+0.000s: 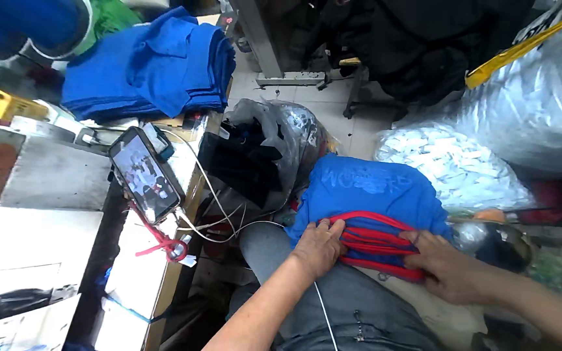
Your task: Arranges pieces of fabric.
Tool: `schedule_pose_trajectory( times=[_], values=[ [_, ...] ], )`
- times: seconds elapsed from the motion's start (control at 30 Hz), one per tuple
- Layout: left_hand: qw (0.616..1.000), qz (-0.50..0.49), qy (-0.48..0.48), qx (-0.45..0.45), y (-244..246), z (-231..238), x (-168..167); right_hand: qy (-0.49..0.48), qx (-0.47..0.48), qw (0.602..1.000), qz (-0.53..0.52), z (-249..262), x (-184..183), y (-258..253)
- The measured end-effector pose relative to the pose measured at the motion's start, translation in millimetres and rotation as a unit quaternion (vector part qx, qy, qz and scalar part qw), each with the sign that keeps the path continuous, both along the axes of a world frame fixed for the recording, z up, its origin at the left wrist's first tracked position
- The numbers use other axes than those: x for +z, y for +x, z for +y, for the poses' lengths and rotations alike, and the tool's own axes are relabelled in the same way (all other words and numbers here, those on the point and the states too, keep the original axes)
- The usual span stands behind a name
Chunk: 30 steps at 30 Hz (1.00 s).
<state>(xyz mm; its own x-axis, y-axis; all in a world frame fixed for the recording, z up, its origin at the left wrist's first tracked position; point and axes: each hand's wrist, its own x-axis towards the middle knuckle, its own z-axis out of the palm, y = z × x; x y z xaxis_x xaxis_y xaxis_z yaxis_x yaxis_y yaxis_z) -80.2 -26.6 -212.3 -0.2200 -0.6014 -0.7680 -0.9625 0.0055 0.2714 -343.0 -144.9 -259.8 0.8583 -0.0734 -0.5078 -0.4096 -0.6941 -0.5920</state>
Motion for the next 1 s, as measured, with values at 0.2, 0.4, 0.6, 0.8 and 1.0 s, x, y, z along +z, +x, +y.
schedule_pose_trajectory(
  times=[0.2, 0.4, 0.6, 0.8, 1.0],
  values=[
    [0.976, 0.091, -0.194, 0.045, 28, 4, 16, 0.003, -0.191, 0.953, -0.237, -39, 33, 13],
    [0.923, 0.158, -0.352, 0.010, 83, -12, 27, 0.067, -0.204, 0.937, -0.276, -57, 40, 39],
    [0.863, 0.141, -0.486, -0.017, 77, -8, 53, 0.072, -0.221, 0.889, -0.395, -68, 69, 39],
    [0.871, 0.067, -0.484, -0.046, 79, -4, 42, -0.075, -0.165, 0.889, -0.421, -55, 67, 47],
    [0.946, 0.015, -0.325, -0.009, 31, 25, -34, -0.170, -0.038, 0.958, -0.226, 7, -9, 31]
  ],
)
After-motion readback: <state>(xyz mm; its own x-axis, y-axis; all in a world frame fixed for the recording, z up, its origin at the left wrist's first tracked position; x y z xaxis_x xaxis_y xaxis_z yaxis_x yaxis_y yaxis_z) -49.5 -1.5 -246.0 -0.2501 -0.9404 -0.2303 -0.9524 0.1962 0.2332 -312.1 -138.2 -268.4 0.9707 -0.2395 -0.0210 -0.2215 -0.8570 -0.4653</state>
